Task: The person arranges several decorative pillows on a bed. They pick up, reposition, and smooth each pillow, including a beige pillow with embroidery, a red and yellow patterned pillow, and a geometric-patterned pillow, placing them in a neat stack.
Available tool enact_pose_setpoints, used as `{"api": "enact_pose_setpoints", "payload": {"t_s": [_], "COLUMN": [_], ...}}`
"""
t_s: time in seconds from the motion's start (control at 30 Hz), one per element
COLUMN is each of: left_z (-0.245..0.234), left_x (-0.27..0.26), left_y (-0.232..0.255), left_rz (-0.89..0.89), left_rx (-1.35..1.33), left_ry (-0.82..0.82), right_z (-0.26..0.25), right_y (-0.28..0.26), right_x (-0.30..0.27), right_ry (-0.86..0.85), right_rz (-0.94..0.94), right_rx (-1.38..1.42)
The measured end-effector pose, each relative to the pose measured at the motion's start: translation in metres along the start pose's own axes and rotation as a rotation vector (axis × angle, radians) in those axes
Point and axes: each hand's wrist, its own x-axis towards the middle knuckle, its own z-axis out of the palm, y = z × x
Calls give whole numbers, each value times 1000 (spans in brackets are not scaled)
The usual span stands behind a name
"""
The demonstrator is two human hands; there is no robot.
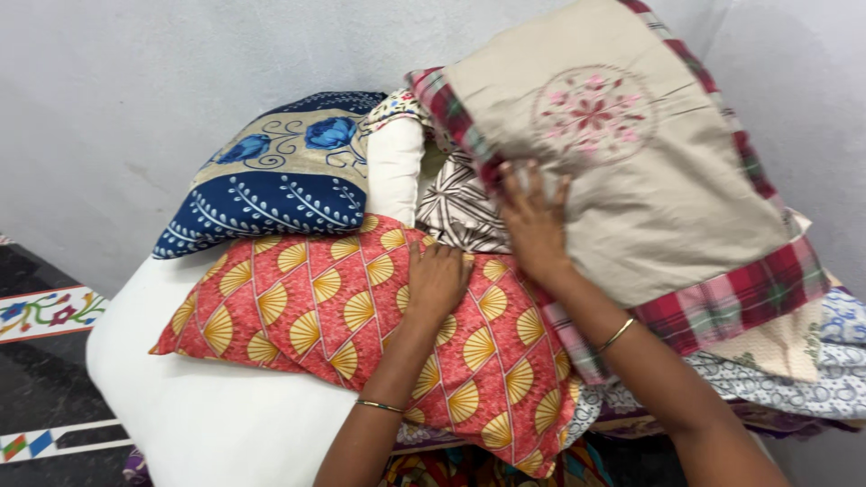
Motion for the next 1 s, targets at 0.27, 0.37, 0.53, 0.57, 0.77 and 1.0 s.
{"api": "enact_pose_setpoints", "payload": {"t_s": [0.27, 0.37, 0.53, 0.57, 0.77, 1.0], "left_z": [-1, -1, -5, -5, -9, -33], "left_x": [1, -1, -9, -9, -7, -6], "left_y": [0, -1, -1, -1, -2, 1], "left_rz": [-2, 25, 23, 24, 17, -199], "left_rx": [1, 1, -69, -73, -150, -590], "left_ry": [-37, 36, 65, 65, 137, 232], "right_z": [41, 59, 77, 76, 46, 31], "right_y": [56, 59, 62, 62, 33, 8], "right_x": [21, 35, 54, 56, 21, -2], "right_ry": [-15, 227, 232, 228, 259, -1], "right_rz": [190, 241, 338, 342, 71, -111], "right_rx": [58, -175, -117, -92, 334, 401]}}
